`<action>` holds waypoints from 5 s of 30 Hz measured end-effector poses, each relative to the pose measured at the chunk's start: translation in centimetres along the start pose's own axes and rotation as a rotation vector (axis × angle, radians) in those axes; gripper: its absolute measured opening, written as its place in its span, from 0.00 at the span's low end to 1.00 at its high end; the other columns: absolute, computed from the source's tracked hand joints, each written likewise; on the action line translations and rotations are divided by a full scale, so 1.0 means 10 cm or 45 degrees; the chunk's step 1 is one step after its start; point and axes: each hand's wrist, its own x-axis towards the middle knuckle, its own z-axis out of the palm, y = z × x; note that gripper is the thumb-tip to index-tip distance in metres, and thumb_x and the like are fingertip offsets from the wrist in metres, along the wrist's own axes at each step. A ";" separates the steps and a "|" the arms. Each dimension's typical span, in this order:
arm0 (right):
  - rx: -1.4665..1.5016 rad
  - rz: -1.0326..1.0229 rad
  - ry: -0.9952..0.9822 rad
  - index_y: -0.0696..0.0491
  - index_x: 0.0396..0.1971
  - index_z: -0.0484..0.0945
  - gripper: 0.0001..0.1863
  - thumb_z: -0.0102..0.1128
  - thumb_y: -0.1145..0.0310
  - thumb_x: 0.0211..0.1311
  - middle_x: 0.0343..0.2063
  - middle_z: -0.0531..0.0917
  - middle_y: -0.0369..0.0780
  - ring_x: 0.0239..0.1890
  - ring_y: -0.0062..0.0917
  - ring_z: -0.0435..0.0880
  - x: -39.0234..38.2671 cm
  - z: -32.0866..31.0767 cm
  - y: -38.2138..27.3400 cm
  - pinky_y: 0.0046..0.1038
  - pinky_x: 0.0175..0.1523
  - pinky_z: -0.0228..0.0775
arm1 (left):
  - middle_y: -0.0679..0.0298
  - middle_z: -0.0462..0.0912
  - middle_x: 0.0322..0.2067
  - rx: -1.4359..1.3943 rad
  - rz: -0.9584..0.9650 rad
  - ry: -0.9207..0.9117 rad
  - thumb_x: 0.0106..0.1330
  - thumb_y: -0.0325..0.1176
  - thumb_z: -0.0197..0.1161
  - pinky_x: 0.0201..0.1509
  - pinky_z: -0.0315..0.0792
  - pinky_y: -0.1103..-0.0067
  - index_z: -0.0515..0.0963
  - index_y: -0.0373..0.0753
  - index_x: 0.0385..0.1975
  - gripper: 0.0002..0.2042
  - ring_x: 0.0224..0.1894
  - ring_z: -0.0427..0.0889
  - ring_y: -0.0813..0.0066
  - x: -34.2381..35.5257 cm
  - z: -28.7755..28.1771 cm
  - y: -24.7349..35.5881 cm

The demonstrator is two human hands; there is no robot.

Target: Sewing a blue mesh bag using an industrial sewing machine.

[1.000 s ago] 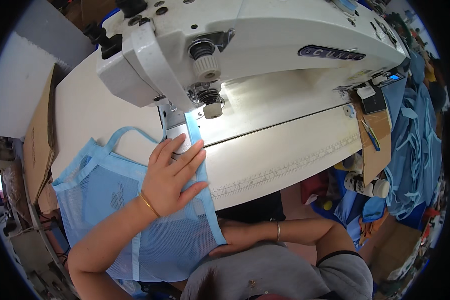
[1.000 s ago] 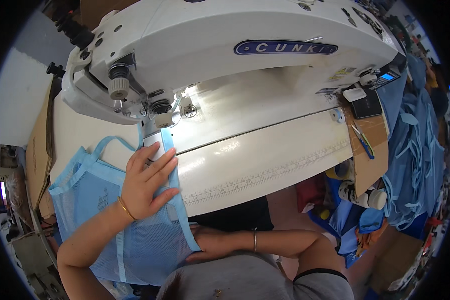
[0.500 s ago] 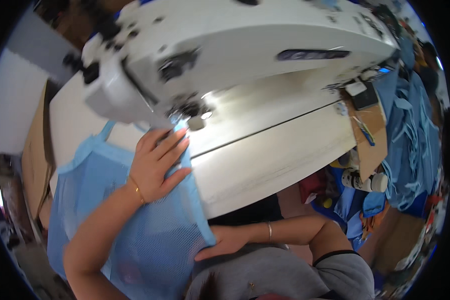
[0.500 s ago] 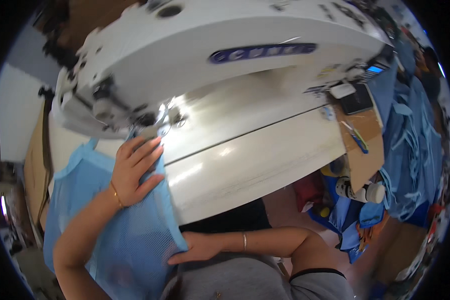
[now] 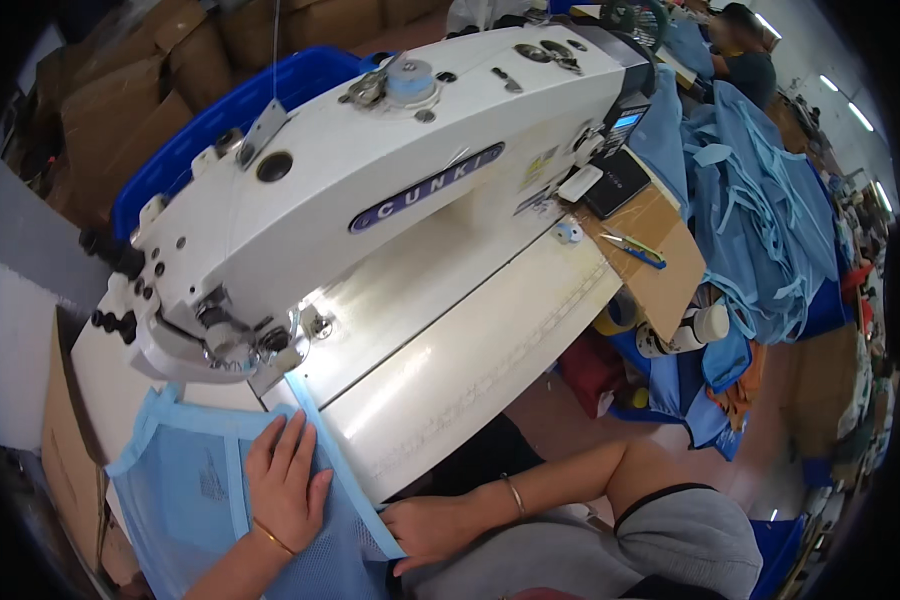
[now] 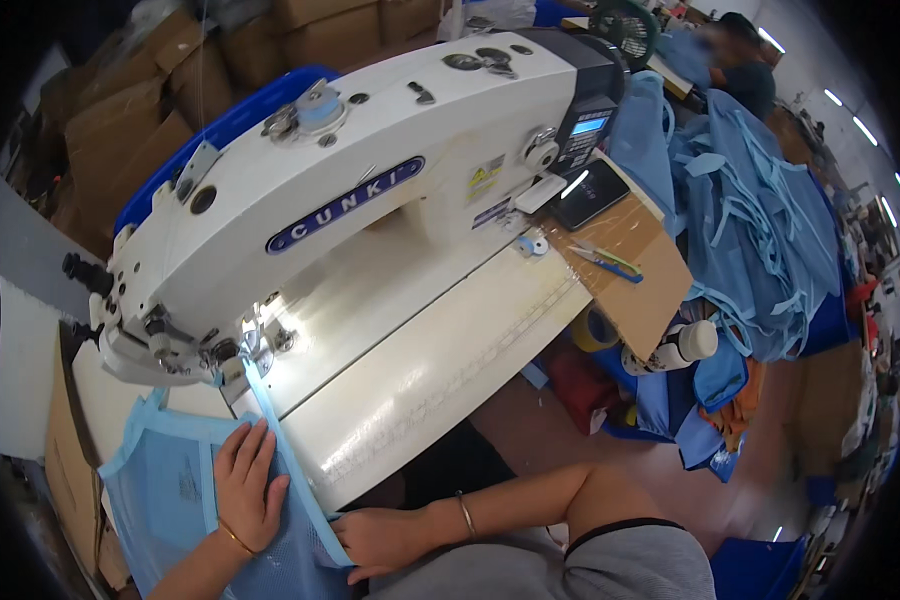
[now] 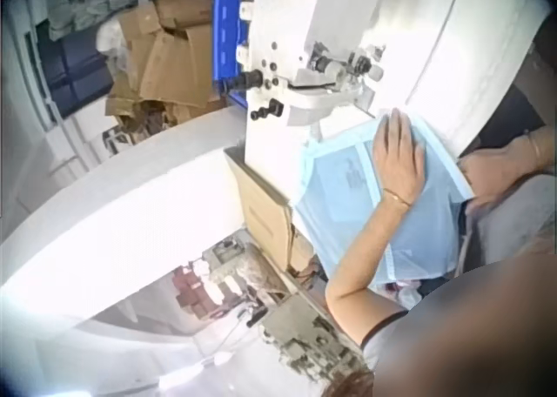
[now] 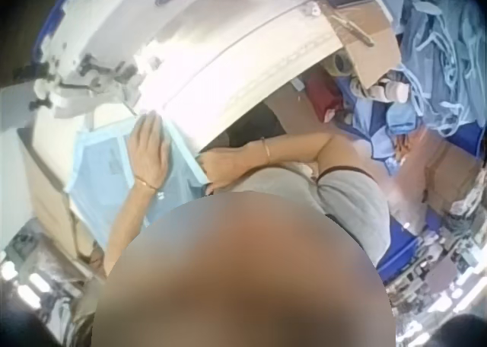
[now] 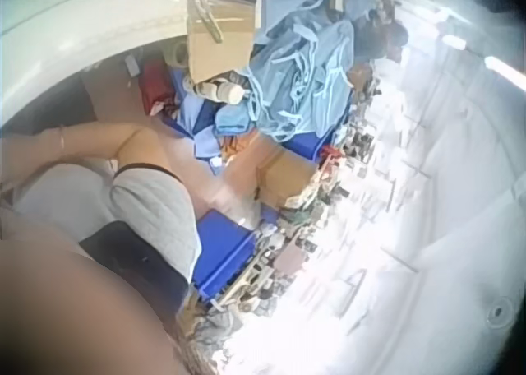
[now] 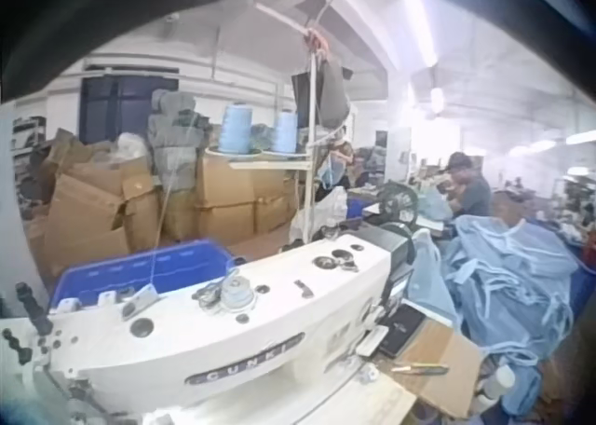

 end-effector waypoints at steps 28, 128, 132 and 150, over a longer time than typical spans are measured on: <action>1.391 0.670 -0.680 0.60 0.49 0.75 0.13 0.50 0.71 0.70 0.46 0.81 0.40 0.48 0.21 0.77 -0.25 0.41 0.04 0.25 0.54 0.70 | 0.52 0.66 0.63 0.007 0.107 -0.011 0.58 0.46 0.64 0.64 0.60 0.59 0.69 0.34 0.57 0.30 0.63 0.65 0.53 -0.07 0.13 -0.03; 1.026 0.615 -0.223 0.61 0.39 0.78 0.10 0.56 0.68 0.66 0.34 0.83 0.42 0.38 0.25 0.81 -0.08 0.09 0.01 0.29 0.46 0.73 | 0.62 0.72 0.60 0.042 0.184 -0.069 0.57 0.37 0.62 0.53 0.63 0.69 0.77 0.39 0.51 0.21 0.51 0.73 0.66 -0.16 0.03 0.04; 1.156 0.727 -0.230 0.60 0.45 0.77 0.14 0.56 0.65 0.68 0.42 0.83 0.40 0.44 0.22 0.80 -0.07 0.08 0.03 0.26 0.50 0.72 | 0.62 0.72 0.60 0.037 0.201 -0.067 0.57 0.39 0.62 0.53 0.63 0.69 0.76 0.39 0.53 0.23 0.52 0.72 0.65 -0.07 0.02 -0.03; 1.532 0.880 -0.079 0.59 0.52 0.69 0.19 0.58 0.65 0.67 0.48 0.78 0.40 0.49 0.20 0.76 0.09 -0.11 -0.14 0.24 0.54 0.71 | 0.63 0.72 0.60 0.089 0.198 -0.015 0.57 0.41 0.63 0.56 0.61 0.67 0.75 0.41 0.54 0.24 0.54 0.72 0.63 0.24 0.00 -0.40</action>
